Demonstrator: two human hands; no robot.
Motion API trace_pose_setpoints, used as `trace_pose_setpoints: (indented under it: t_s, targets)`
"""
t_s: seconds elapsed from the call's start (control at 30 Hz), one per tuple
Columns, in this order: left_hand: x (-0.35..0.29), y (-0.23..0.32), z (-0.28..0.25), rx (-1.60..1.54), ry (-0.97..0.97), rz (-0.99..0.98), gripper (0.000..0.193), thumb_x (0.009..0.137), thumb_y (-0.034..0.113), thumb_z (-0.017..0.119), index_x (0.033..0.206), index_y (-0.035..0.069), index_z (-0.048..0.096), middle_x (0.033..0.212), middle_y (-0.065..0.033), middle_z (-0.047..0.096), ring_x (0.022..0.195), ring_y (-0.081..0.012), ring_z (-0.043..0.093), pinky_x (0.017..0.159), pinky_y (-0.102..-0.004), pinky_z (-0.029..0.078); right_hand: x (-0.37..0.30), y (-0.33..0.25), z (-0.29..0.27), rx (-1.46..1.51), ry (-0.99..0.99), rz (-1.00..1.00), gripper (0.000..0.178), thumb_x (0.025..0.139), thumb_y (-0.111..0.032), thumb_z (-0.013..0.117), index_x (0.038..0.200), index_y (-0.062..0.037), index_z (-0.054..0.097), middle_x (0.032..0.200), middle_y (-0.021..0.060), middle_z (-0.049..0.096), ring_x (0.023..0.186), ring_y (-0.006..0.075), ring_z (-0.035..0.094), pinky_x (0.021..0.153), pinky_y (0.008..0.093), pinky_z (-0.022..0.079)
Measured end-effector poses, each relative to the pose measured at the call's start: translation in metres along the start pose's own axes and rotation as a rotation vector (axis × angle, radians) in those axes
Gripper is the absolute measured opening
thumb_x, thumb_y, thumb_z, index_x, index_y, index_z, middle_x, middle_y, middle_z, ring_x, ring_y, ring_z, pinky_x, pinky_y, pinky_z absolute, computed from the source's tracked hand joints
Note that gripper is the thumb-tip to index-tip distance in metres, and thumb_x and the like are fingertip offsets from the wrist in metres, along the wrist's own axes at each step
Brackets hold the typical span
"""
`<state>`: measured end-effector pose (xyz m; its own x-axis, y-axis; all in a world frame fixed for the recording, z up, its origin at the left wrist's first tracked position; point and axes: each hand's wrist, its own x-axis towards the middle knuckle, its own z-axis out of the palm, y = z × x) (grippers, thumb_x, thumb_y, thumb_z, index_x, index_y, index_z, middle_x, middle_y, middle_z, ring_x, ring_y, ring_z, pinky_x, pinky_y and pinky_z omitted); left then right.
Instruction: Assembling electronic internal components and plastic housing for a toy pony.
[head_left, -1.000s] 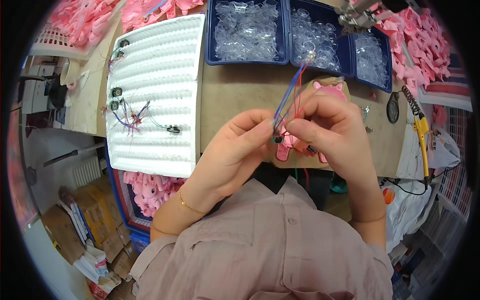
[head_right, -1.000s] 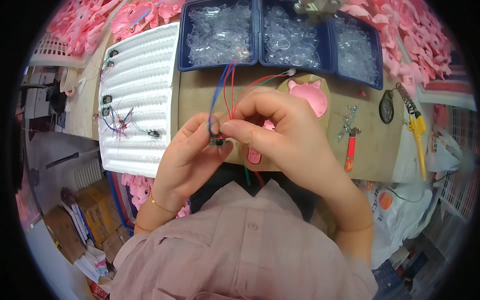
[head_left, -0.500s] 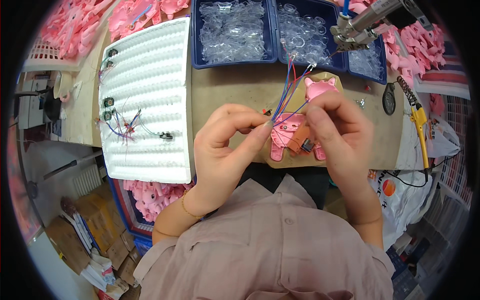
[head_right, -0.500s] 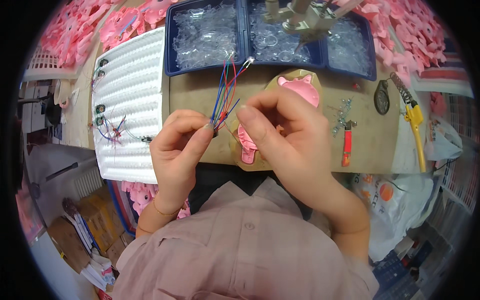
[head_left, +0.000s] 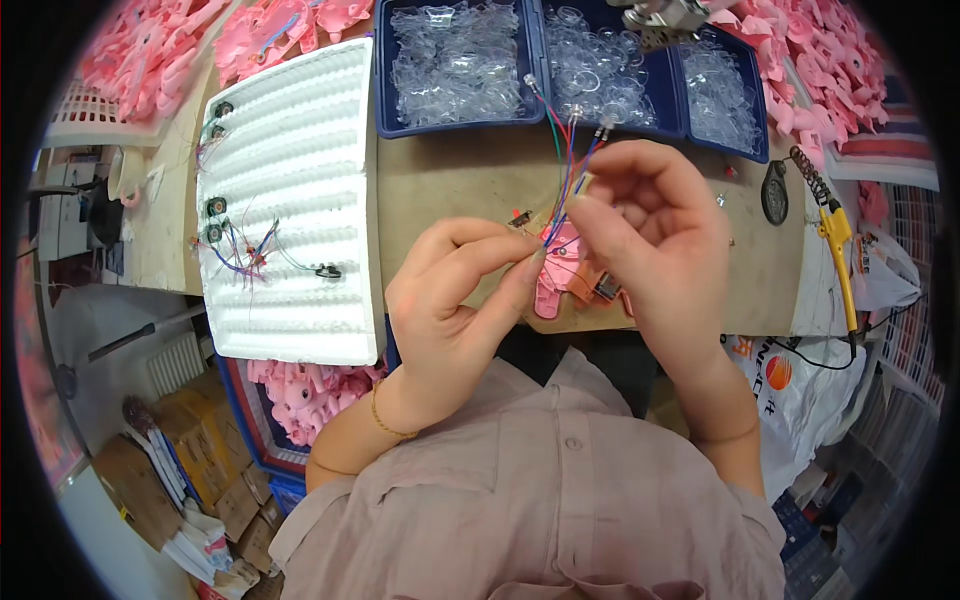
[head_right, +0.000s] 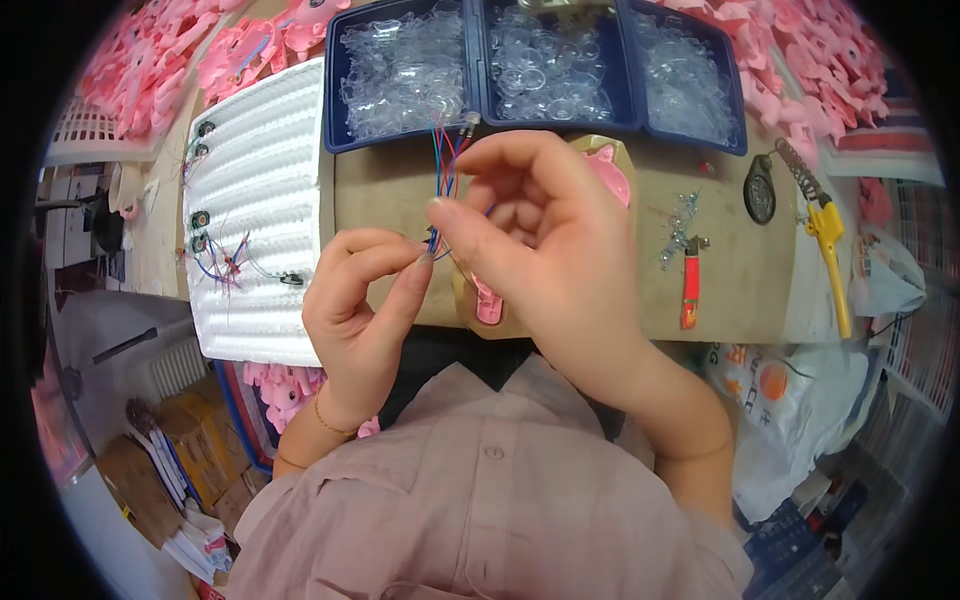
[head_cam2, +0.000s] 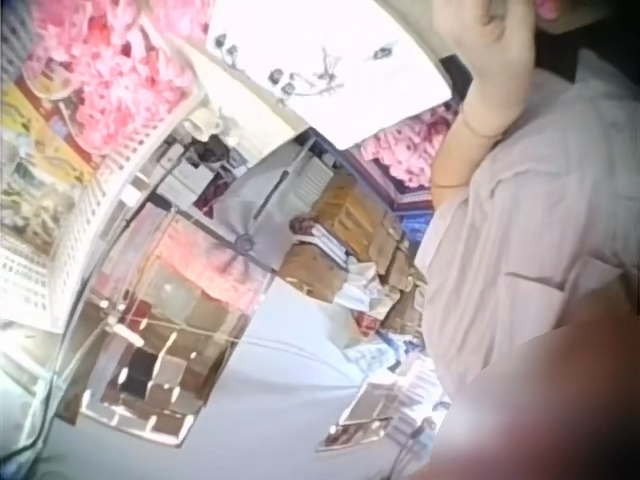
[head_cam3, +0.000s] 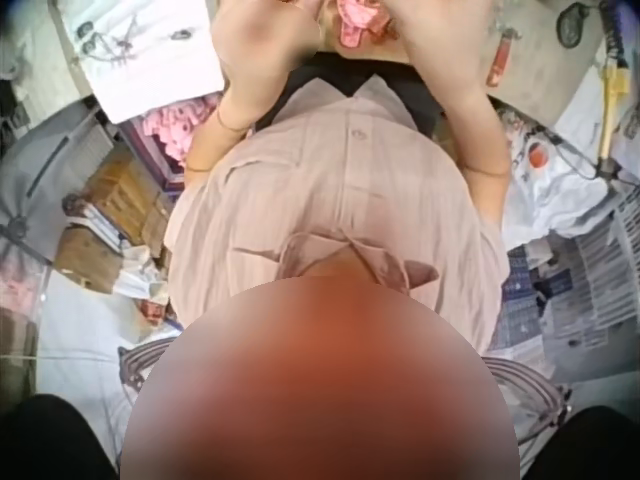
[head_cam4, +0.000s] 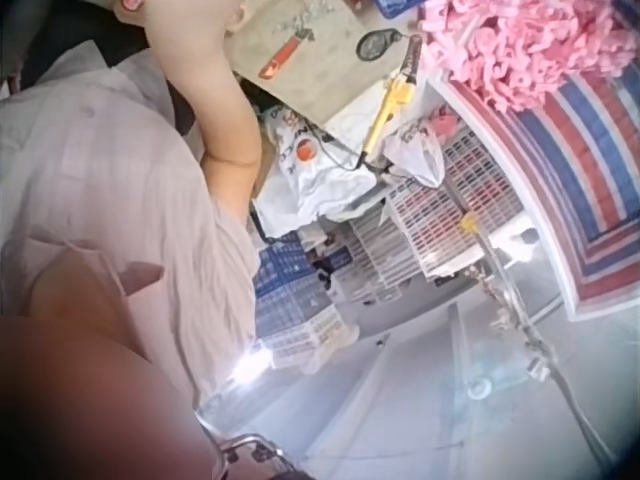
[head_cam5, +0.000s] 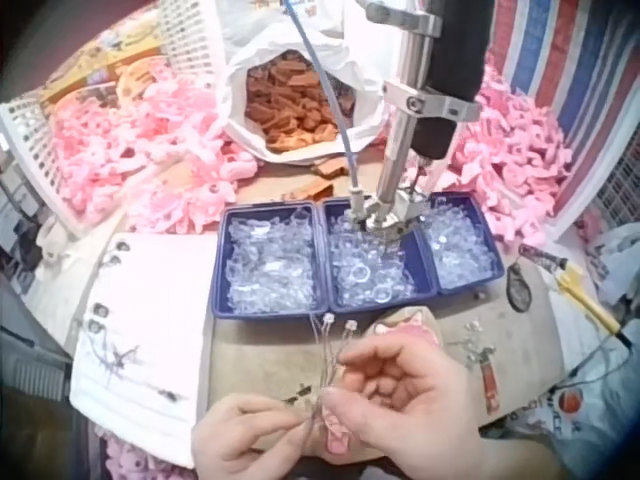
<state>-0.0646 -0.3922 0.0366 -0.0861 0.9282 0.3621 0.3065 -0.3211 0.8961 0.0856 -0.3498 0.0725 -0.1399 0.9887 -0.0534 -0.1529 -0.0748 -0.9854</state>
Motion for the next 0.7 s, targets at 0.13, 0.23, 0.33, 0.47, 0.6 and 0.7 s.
trace_pose_setpoints:
  t_s: [0.13, 0.23, 0.33, 0.47, 0.6, 0.7]
  targets:
    - [-0.002, 0.002, 0.001, -0.01, 0.002, -0.078, 0.009, 0.075, 0.0, 0.071, 0.083, 0.0, 0.068, 0.083, -0.0102, 0.062, 0.072, -0.0188, 0.059, 0.062, -0.027, 0.046, 0.001, 0.005, -0.004, -0.133, -0.075, -0.045, 0.013, 0.084, 0.001, 0.063, 0.096, 0.0019, 0.057, 0.081, 0.0034, 0.06, 0.063, 0.0046, 0.056, 0.054, 0.0177, 0.046]
    - [-0.006, -0.002, 0.0, 0.041, -0.037, 0.015, 0.018, 0.076, 0.0, 0.07, 0.094, 0.001, 0.066, 0.082, -0.0091, 0.062, 0.069, -0.015, 0.058, 0.061, -0.0256, 0.046, 0.002, 0.004, -0.008, -0.044, -0.091, 0.046, 0.012, 0.085, 0.0, 0.063, 0.094, 0.0016, 0.057, 0.079, 0.0029, 0.06, 0.062, 0.0041, 0.056, 0.055, 0.0176, 0.046]
    - [-0.01, 0.001, 0.003, -0.22, -0.007, -0.276, 0.032, 0.079, 0.001, 0.068, 0.109, 0.003, 0.059, 0.082, -0.007, 0.06, 0.065, -0.0101, 0.056, 0.06, -0.0239, 0.045, 0.006, 0.003, -0.006, -0.078, -0.117, 0.034, 0.009, 0.086, -0.002, 0.063, 0.092, 0.0014, 0.057, 0.078, 0.0025, 0.06, 0.062, 0.0044, 0.057, 0.055, 0.0174, 0.046]
    - [-0.01, 0.003, 0.002, -0.223, -0.084, -0.309, 0.035, 0.084, 0.002, 0.064, 0.117, 0.004, 0.054, 0.083, -0.0055, 0.057, 0.063, -0.0078, 0.054, 0.059, -0.0234, 0.045, 0.012, -0.005, -0.005, -0.314, -0.215, 0.095, 0.007, 0.086, -0.003, 0.062, 0.09, 0.0011, 0.057, 0.077, 0.0022, 0.06, 0.063, 0.0046, 0.057, 0.055, 0.0173, 0.045]
    - [-0.003, 0.005, -0.001, -0.248, -0.225, -0.461, 0.021, 0.084, 0.004, 0.064, 0.105, 0.001, 0.06, 0.086, -0.0065, 0.057, 0.067, -0.0098, 0.056, 0.061, -0.0242, 0.046, 0.009, -0.002, -0.01, -0.245, -0.249, 0.055, 0.007, 0.086, -0.004, 0.062, 0.089, 0.0009, 0.058, 0.076, 0.0018, 0.059, 0.064, 0.0047, 0.057, 0.055, 0.0175, 0.045]
    - [0.002, 0.007, -0.003, -0.303, -0.274, -0.476, 0.015, 0.083, 0.005, 0.065, 0.096, -0.001, 0.062, 0.089, -0.007, 0.057, 0.071, -0.0111, 0.058, 0.064, -0.024, 0.048, 0.015, -0.005, -0.014, -0.119, -0.255, 0.096, 0.008, 0.086, -0.005, 0.062, 0.089, 0.0009, 0.058, 0.077, 0.0017, 0.059, 0.064, 0.0054, 0.057, 0.055, 0.0184, 0.046]
